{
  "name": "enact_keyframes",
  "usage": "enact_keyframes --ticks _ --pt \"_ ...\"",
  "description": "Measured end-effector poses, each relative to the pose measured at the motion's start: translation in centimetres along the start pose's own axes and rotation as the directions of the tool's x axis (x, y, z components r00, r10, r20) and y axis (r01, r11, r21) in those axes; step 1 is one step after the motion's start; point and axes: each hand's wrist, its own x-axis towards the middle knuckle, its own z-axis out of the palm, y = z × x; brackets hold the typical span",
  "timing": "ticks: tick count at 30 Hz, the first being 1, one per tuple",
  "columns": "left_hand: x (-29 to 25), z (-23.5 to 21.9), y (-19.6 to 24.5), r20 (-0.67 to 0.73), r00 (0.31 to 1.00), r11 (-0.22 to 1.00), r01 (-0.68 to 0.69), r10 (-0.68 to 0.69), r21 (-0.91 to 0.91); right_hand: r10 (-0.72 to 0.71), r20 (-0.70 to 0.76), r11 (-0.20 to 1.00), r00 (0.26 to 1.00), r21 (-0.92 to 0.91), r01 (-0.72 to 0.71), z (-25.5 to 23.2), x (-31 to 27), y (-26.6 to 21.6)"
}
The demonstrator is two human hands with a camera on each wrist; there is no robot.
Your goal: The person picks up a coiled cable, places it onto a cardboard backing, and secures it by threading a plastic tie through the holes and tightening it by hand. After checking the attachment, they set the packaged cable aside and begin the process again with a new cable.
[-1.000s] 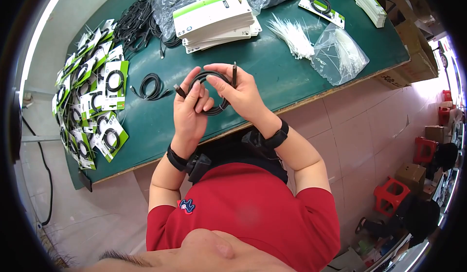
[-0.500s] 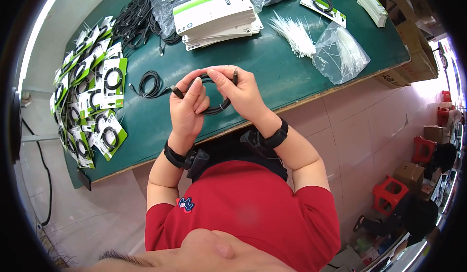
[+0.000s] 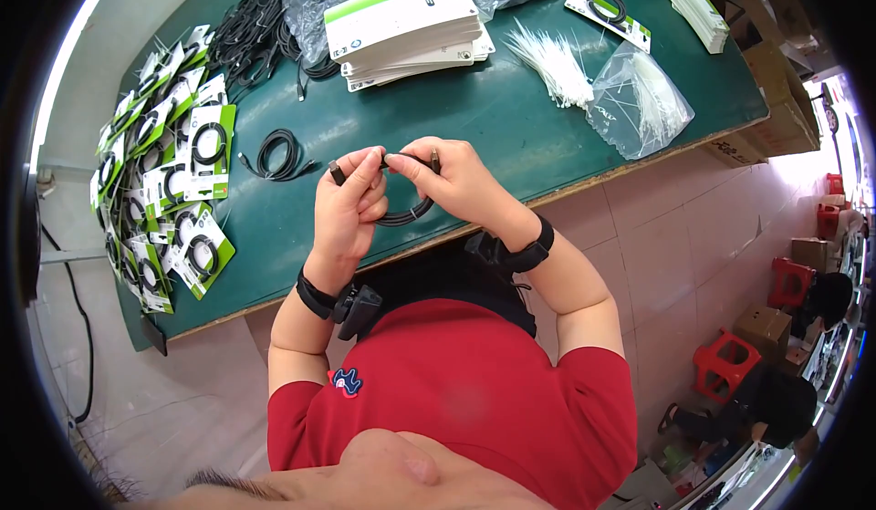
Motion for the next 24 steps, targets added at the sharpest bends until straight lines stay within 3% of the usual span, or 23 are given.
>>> enact_keyframes --ticks 4,8,11,16,19,24 --pt "-0.1 0.0 -0.4 0.046 0.998 0.999 -0.051 0.051 -0.008 0.019 0.035 0.998 0.999 0.059 -0.022 0.0 0.4 -0.2" --pt "-0.1 -0.5 -0.8 0.126 0.991 0.996 -0.024 0.035 -0.087 0.118 0.11 0.969 0.987 0.202 -0.139 0.2 0.5 0.4" --pt "-0.3 -0.4 -1.3 0.119 0.991 0.996 -0.057 0.066 -0.073 0.379 0.066 0.863 0.923 0.334 -0.378 0.4 0.4 0.0" --pt "-0.4 -0.1 -1.9 0.015 0.986 0.981 -0.163 0.165 -0.101 0.307 0.139 0.804 0.942 0.492 -0.335 0.8 0.5 1.0" --pt "-0.2 -0.3 -2.1 -0.039 0.982 0.97 -0.187 0.183 -0.158 0.24 -0.083 0.838 0.967 0.52 -0.163 2.8 0.4 0.9" --pt "-0.2 -0.9 -1.7 -0.009 0.989 0.971 -0.149 0.15 -0.187 0.261 -0.014 0.815 0.965 0.54 -0.213 1.1 0.5 0.9"
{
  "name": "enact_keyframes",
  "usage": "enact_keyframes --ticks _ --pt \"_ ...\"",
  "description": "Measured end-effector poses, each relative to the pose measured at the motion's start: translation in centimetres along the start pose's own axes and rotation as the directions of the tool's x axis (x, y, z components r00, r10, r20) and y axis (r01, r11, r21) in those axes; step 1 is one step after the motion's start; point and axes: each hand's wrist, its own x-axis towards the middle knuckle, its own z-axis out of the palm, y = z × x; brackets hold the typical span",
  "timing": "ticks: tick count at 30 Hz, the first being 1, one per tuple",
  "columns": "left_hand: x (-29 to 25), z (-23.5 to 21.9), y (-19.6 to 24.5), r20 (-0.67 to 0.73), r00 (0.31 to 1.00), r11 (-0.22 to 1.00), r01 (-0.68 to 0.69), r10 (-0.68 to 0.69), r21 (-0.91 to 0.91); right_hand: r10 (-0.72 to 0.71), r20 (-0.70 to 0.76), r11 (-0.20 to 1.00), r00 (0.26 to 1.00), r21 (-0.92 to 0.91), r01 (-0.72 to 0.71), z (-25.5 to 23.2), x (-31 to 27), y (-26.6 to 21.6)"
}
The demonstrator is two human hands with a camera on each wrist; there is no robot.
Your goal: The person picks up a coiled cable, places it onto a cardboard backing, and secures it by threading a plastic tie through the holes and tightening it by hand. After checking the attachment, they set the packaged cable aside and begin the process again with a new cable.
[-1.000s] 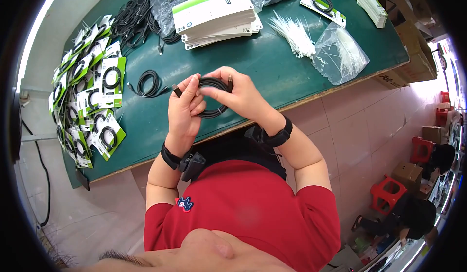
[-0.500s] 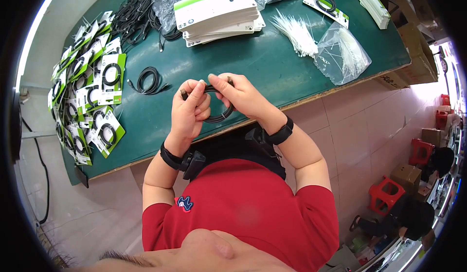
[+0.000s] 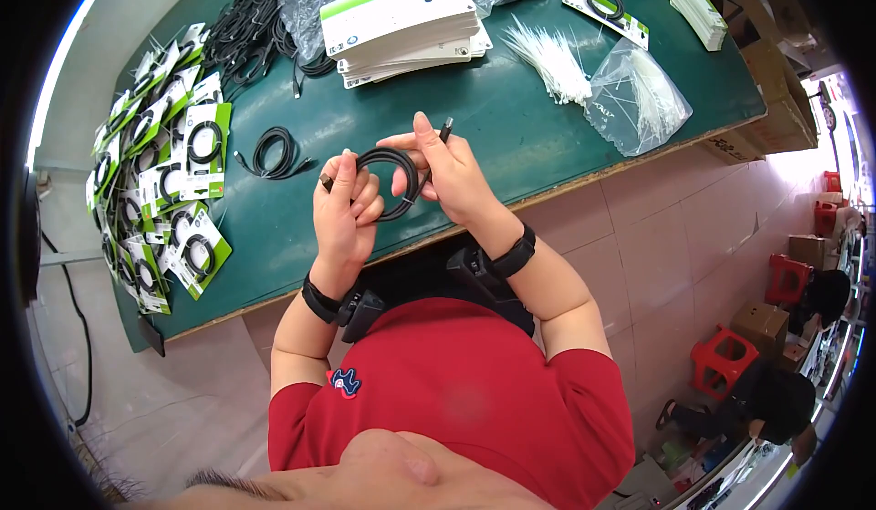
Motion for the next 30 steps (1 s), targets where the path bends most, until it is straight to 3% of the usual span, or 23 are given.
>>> enact_keyframes --ticks 7,15,20,25,30 --pt "-0.4 -0.7 0.3 0.086 0.994 0.997 0.071 -0.074 0.035 0.112 0.146 0.94 0.983 -0.336 -0.057 0.2 0.2 -2.0" --pt "-0.8 -0.2 1.3 0.107 0.988 0.99 0.103 -0.113 0.1 0.131 0.154 0.892 0.979 -0.449 -0.049 0.3 0.0 -2.1" --pt "-0.7 -0.3 1.3 0.145 0.981 0.976 0.099 -0.129 0.193 0.046 0.204 0.902 0.978 -0.43 0.047 0.8 0.2 -1.8" --pt "-0.7 -1.2 0.6 0.17 0.983 0.979 0.036 -0.071 0.201 0.164 0.25 0.908 0.954 -0.417 -0.046 0.4 0.5 -1.2" --pt "-1.1 -1.1 1.0 0.162 0.977 0.973 0.107 -0.141 0.205 0.254 0.33 0.927 0.909 -0.351 -0.131 -0.2 0.0 -0.9"
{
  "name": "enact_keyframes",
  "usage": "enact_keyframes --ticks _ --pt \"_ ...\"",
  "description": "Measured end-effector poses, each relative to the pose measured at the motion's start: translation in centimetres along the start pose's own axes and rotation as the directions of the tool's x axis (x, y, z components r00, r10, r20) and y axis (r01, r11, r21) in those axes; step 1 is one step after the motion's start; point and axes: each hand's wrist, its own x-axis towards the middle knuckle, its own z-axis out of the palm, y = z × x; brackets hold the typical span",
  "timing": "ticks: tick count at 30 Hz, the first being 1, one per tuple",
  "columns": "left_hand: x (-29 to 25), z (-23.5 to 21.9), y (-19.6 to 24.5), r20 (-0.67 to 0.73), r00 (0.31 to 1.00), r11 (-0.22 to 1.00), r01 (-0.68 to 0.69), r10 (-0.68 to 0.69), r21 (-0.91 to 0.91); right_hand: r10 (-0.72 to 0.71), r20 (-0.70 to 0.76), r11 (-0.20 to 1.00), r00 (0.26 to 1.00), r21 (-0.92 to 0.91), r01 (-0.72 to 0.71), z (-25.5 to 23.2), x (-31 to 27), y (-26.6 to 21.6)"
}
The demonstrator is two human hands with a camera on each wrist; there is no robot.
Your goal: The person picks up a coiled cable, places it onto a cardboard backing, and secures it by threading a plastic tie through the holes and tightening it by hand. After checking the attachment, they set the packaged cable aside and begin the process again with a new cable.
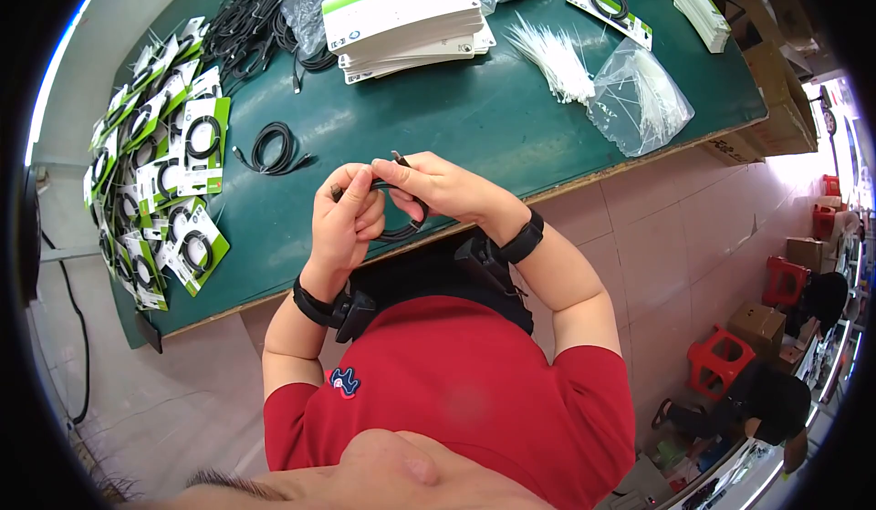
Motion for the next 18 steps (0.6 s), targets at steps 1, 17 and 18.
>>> enact_keyframes --ticks 1,17,18 --pt "-0.1 0.0 0.1 0.006 1.0 0.999 0.026 -0.026 -0.024 -0.002 0.02 1.0 1.0 0.025 0.002 0.0 0.0 0.1" --pt "0.3 0.4 -0.3 -0.017 0.999 0.971 0.041 -0.046 -0.234 -0.152 -0.208 0.984 0.966 0.06 0.168 2.4 -1.0 1.1" --pt "0.3 0.0 -0.1 0.102 0.993 0.976 0.075 -0.054 -0.207 -0.149 -0.21 0.984 0.966 0.062 0.166 2.5 -1.1 1.1"
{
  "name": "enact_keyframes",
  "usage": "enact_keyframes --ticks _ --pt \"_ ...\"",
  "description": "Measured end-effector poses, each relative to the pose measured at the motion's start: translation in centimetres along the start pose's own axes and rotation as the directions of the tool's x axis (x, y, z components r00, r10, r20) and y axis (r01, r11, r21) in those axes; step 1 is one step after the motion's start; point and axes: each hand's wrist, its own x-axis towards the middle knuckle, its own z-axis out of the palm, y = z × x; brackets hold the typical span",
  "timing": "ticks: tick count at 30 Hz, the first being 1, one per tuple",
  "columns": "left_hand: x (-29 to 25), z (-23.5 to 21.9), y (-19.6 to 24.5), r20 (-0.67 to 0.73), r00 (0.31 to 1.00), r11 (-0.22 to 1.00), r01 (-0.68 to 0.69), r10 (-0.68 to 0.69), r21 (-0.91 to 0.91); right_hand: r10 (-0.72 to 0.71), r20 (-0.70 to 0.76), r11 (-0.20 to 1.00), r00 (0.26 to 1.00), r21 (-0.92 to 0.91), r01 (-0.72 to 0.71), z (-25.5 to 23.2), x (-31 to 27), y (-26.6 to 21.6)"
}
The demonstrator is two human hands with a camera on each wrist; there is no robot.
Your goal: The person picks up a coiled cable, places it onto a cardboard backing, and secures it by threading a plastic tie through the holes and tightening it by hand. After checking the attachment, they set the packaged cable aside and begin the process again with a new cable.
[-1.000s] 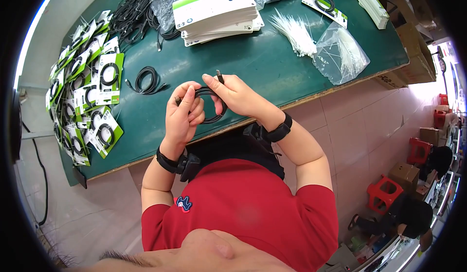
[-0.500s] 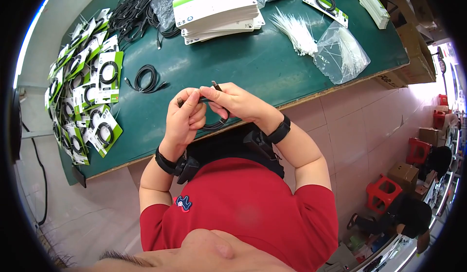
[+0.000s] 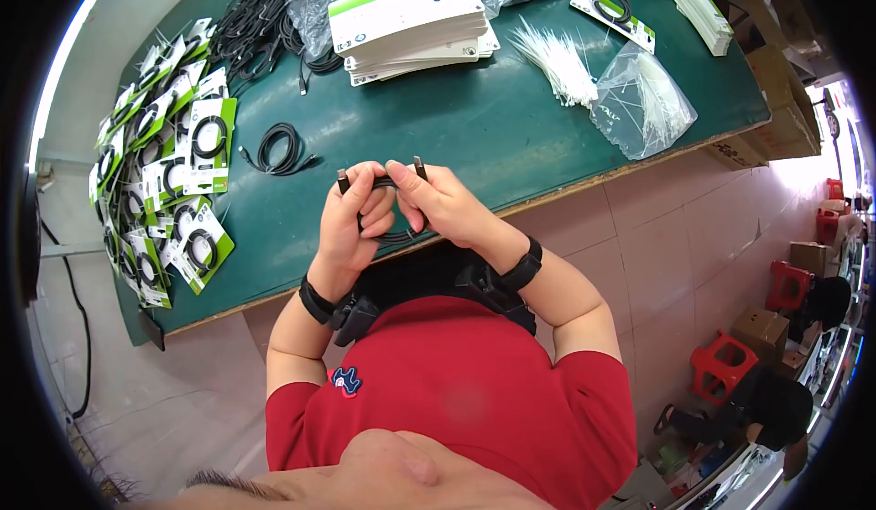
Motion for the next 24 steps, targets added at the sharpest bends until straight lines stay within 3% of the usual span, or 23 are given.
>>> enact_keyframes --ticks 4,9,12,15,16,18,19,20,21,23,24 --pt "-0.3 0.3 0.6 -0.133 0.989 0.995 0.079 -0.069 0.067 0.109 0.027 0.99 0.994 0.085 -0.11 0.0 0.0 -0.2" --pt "-0.6 0.7 0.7 -0.123 0.985 0.991 0.127 -0.121 0.048 0.182 0.0 0.982 0.983 0.055 -0.182 -0.4 -0.1 0.3" --pt "-0.6 0.8 0.2 -0.149 0.986 0.992 0.083 -0.069 0.093 0.201 -0.025 0.979 0.979 0.05 -0.2 -0.8 0.0 0.6" --pt "-0.2 0.7 0.7 -0.162 0.983 0.992 0.104 -0.09 0.078 0.238 0.209 0.953 0.949 0.139 -0.27 -2.5 -0.1 0.2" --pt "-0.1 0.6 1.0 -0.169 0.981 0.991 0.113 -0.1 0.07 0.237 0.21 0.953 0.949 0.137 -0.269 -2.7 -0.3 0.1" --pt "0.0 0.4 1.7 -0.18 0.978 0.991 0.12 -0.107 0.066 -0.02 -0.109 0.999 0.994 -0.04 0.015 -2.8 -0.3 -0.4" --pt "0.0 0.3 2.1 -0.191 0.975 0.99 0.13 -0.116 0.059 -0.173 -0.245 0.978 0.954 -0.158 0.137 -2.9 -0.4 -0.8" --pt "0.2 0.3 2.4 -0.202 0.971 0.989 0.139 -0.126 0.052 -0.177 -0.242 0.977 0.954 -0.16 0.141 -2.9 -0.7 -1.9" --pt "0.4 0.3 2.8 -0.201 0.972 0.989 0.137 -0.124 0.054 -0.358 -0.124 0.869 0.926 -0.407 0.281 -3.0 -1.3 -3.4" --pt "0.7 0.5 3.4 -0.197 0.953 0.969 0.242 -0.229 0.048 -0.572 0.223 0.428 0.79 -0.74 0.519 -2.9 -2.4 -5.5" --pt "0.8 0.6 3.5 -0.196 0.939 0.954 0.295 -0.281 0.046 -0.574 0.223 0.427 0.788 -0.74 0.52 -2.8 -2.7 -5.4"
